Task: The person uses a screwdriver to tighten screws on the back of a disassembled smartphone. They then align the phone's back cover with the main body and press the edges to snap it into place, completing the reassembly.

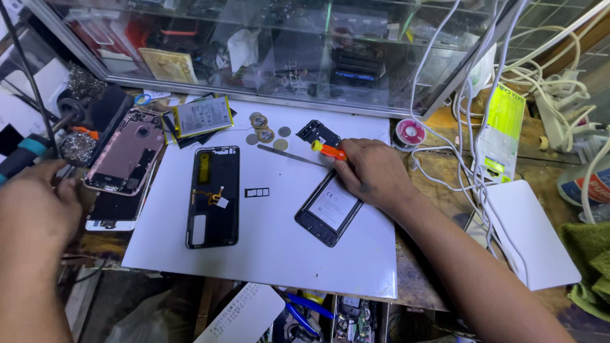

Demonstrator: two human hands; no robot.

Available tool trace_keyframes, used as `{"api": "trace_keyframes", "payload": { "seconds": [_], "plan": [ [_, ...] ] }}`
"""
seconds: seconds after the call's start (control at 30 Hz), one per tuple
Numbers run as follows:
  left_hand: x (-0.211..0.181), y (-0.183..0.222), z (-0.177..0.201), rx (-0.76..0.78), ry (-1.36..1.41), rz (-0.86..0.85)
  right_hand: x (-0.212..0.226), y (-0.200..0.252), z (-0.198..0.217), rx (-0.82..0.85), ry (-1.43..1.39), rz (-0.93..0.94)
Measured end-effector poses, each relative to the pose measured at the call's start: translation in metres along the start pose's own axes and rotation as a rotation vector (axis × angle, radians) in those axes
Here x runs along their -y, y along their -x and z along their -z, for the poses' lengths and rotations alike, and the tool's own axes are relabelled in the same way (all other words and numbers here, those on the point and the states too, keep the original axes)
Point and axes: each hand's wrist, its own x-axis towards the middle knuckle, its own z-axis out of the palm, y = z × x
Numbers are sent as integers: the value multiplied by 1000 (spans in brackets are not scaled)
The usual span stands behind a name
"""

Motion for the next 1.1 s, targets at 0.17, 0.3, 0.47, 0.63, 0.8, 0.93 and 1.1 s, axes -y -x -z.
{"api": "trace_keyframes", "payload": {
  "seconds": [0.17, 0.3, 0.47, 0.63, 0.8, 0.93, 1.1],
  "plan": [
    [17, 7, -13, -134, -134, -131, 1, 2, 0, 3, 2, 14],
    [5, -9, -10, -63, -250, -97, 1, 1, 1, 8, 4, 2],
    [4, -10, -16, -38, -431, -36, 4, 0, 3, 12, -13, -4],
    [7, -6, -22, -95, -419, -55, 5, 0, 3, 14, -26, 1],
    [8, -9, -28, -101, -430, -21, 5, 0, 3, -5, -31, 3],
    [21, -5, -41, -163, -384, -58, 4, 1, 3, 1, -23, 17],
    [29, -3, -48, -178, -337, -79, 3, 1, 2, -10, -19, 34]
  ]
}}
